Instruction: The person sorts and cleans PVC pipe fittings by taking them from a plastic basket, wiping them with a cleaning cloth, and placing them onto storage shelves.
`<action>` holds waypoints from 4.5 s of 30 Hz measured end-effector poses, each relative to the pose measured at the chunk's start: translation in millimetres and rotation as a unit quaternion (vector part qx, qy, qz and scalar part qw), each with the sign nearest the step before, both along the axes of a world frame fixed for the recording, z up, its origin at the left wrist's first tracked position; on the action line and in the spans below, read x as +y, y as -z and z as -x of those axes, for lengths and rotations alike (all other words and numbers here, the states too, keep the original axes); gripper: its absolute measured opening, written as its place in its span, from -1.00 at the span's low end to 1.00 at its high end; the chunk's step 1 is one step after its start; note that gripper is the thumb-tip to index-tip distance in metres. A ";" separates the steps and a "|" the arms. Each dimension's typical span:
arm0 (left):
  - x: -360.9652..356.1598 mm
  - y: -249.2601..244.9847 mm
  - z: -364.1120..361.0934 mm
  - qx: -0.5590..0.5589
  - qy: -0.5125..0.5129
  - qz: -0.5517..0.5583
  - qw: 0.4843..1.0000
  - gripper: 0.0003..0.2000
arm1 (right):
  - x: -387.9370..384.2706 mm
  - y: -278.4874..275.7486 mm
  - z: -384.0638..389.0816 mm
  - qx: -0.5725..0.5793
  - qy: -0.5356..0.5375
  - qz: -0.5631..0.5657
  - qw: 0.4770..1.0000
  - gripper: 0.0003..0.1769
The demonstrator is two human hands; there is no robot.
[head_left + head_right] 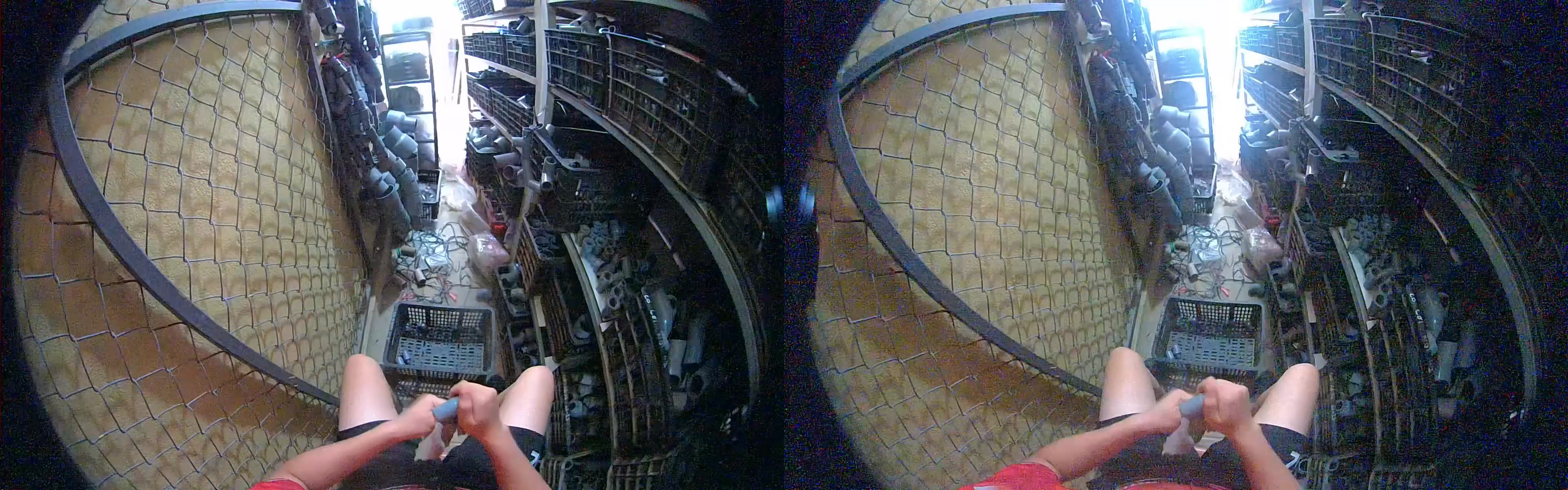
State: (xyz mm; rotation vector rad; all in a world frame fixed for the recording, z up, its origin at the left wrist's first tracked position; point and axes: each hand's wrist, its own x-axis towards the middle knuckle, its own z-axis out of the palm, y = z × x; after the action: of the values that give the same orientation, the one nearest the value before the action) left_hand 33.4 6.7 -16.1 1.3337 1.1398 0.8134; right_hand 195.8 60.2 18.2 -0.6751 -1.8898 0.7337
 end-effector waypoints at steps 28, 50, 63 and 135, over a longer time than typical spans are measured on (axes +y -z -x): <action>52.4 37.0 23.5 -0.305 -0.035 0.241 0.921 -0.56 | 97.0 10.0 -23.5 -0.044 0.148 -0.063 0.986 -0.96; 138.3 140.3 66.3 -0.087 -0.329 0.136 0.930 -0.52 | 409.5 -93.7 -243.9 -0.348 0.577 -0.002 0.739 -0.47; 146.3 138.7 68.2 -0.135 -0.329 0.192 0.915 -0.50 | 414.4 -66.4 -234.6 -0.352 0.657 -0.051 0.664 -0.35; 36.1 13.4 5.2 0.108 0.089 -0.382 0.914 -0.67 | -15.8 92.8 -7.0 0.072 -0.115 0.796 0.590 -0.74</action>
State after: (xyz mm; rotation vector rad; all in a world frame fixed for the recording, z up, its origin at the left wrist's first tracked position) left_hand 28.2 42.9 -29.5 2.1871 0.8620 1.0442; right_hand 202.8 44.4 -74.6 -1.2997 -0.6406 2.5949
